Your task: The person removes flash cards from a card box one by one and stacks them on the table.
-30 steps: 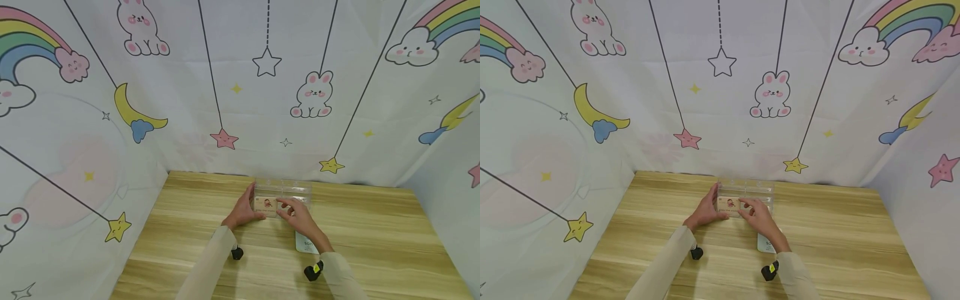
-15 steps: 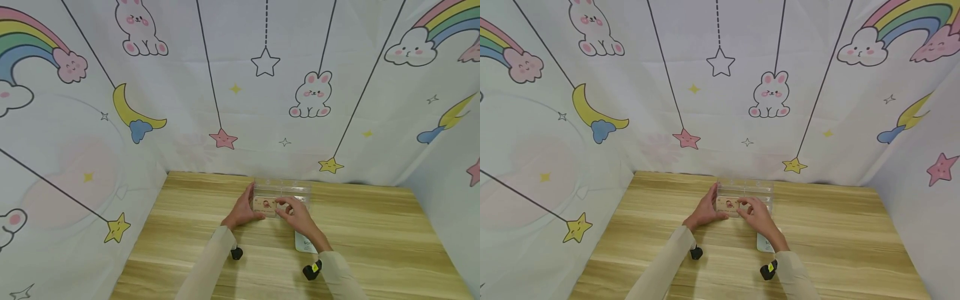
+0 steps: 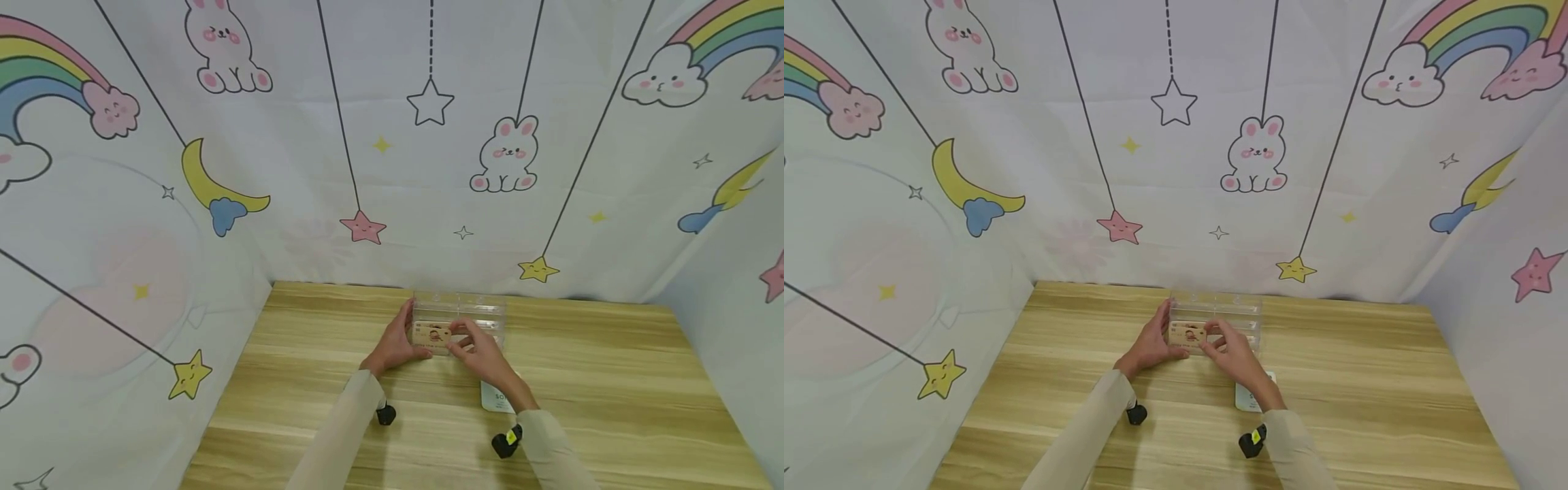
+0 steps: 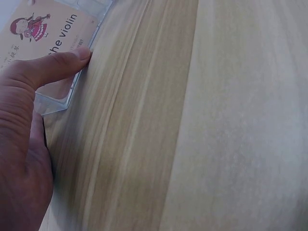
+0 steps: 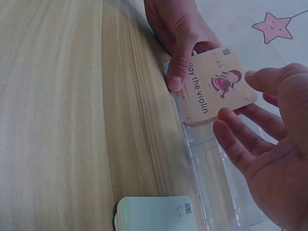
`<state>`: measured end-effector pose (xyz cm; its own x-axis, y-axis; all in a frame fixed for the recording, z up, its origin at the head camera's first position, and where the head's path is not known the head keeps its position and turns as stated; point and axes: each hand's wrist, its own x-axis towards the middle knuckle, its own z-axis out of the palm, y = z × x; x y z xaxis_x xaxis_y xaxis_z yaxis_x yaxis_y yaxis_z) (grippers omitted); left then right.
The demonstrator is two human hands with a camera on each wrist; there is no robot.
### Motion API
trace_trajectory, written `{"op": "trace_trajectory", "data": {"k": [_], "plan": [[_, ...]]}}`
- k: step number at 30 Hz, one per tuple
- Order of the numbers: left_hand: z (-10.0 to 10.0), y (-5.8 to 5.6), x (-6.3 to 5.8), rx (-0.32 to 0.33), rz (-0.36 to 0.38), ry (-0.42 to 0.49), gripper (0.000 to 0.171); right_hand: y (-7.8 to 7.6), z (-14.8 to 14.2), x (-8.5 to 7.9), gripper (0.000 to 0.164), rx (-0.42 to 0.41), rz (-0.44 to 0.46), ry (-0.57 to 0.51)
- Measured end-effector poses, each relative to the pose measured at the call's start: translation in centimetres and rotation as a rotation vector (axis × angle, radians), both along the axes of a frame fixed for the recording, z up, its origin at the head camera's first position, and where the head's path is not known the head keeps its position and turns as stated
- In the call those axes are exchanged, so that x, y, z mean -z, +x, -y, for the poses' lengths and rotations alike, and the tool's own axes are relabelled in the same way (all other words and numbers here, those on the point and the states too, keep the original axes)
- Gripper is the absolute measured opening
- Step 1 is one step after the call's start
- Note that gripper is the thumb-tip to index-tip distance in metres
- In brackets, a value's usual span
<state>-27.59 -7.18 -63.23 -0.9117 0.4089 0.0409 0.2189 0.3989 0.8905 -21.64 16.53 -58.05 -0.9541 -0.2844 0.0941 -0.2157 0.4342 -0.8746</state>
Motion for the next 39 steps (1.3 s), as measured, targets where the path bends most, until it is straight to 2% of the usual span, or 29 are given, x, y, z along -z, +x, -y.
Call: {"op": "trace_trajectory", "data": {"k": [12,21,32,39], "plan": [[-0.2,0.4,-0.2,0.004,0.003,0.035,0.128,-0.2,0.6,0.5,0.029,-0.039,-0.053,0.047],[-0.3,0.4,-0.3,0.002,-0.002,0.021,0.126,-0.2,0.7,-0.4,0.024,-0.044,-0.130,0.091],[-0.2,0.1,0.1,0.013,-0.020,0.024,0.128,-0.1,-0.2,-1.7,0.027,0.038,-0.185,0.055],[-0.2,0.1,0.0,-0.001,-0.009,0.005,0.129,0.5,-1.4,-2.0,0.034,0.049,-0.158,0.017]]}}
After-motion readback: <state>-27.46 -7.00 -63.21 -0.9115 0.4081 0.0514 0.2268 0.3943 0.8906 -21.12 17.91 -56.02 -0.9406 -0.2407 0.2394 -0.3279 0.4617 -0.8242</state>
